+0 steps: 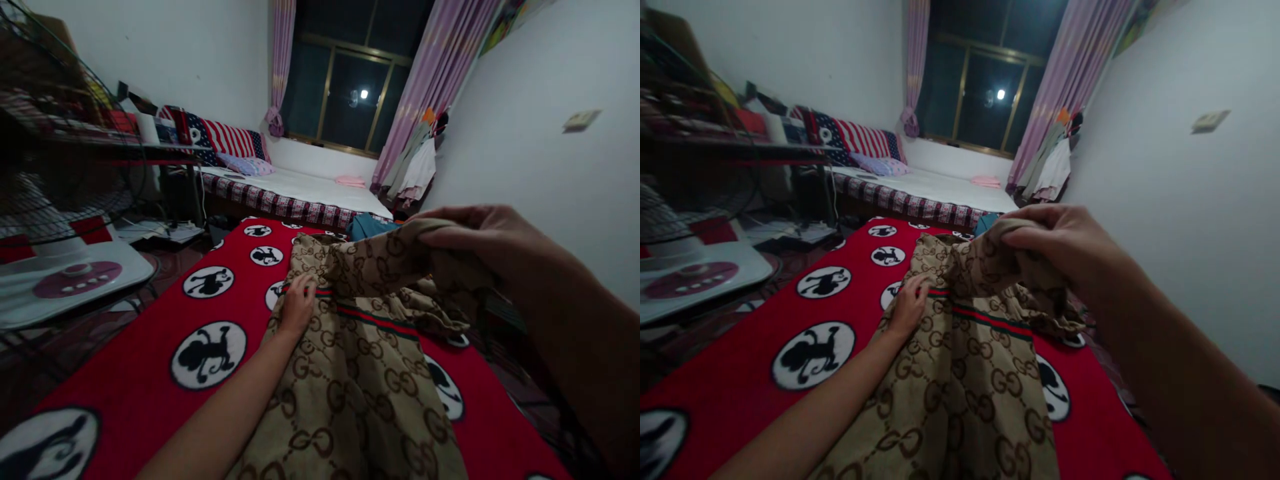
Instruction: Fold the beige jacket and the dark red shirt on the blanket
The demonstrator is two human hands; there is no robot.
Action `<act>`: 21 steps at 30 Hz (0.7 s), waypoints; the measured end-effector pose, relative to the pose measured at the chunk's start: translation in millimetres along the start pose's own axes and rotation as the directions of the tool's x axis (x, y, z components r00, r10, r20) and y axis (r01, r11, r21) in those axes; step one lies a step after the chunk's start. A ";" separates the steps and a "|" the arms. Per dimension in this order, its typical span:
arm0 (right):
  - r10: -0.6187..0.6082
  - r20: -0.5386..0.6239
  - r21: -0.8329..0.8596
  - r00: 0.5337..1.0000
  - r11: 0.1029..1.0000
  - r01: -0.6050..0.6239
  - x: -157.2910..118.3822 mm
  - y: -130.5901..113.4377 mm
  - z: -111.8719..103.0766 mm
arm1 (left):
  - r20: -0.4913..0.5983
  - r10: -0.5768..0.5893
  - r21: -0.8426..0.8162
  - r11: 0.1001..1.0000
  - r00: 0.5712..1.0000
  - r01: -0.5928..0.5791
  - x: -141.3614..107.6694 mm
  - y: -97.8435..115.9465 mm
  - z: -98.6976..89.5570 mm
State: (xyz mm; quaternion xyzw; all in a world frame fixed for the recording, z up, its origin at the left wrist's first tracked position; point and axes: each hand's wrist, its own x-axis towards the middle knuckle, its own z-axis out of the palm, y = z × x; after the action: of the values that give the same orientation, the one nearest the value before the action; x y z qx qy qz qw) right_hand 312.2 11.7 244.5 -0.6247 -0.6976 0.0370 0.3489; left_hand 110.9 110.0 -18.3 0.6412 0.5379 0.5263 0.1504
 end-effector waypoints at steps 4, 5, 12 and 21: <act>-0.271 0.402 0.306 0.875 0.940 0.151 -84.4 -38.8 65.6 | -0.099 -0.311 -0.530 0.820 0.945 0.215 13.0 -14.4 -9.4; -0.312 0.502 0.309 0.807 0.936 0.169 -101.0 -37.2 83.4 | -0.062 -0.362 -0.611 0.750 0.930 0.251 14.9 -17.6 -11.1; -0.289 0.454 0.364 0.843 0.924 0.121 -109.9 7.2 162.3 | 0.026 -0.384 -0.637 0.705 0.923 0.311 17.9 -20.9 -16.6; -0.622 0.379 0.301 0.685 0.783 0.545 -135.3 38.4 226.4 | 0.128 -0.347 -0.258 0.893 0.929 0.368 87.0 -6.3 -3.5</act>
State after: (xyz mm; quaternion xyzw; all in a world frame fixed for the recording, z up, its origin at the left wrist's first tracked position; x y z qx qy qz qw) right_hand 220.8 -14.5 -4.5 -0.3110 -0.9163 0.1273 0.2177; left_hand 93.1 184.8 23.0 0.5238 0.5610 0.5344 0.3540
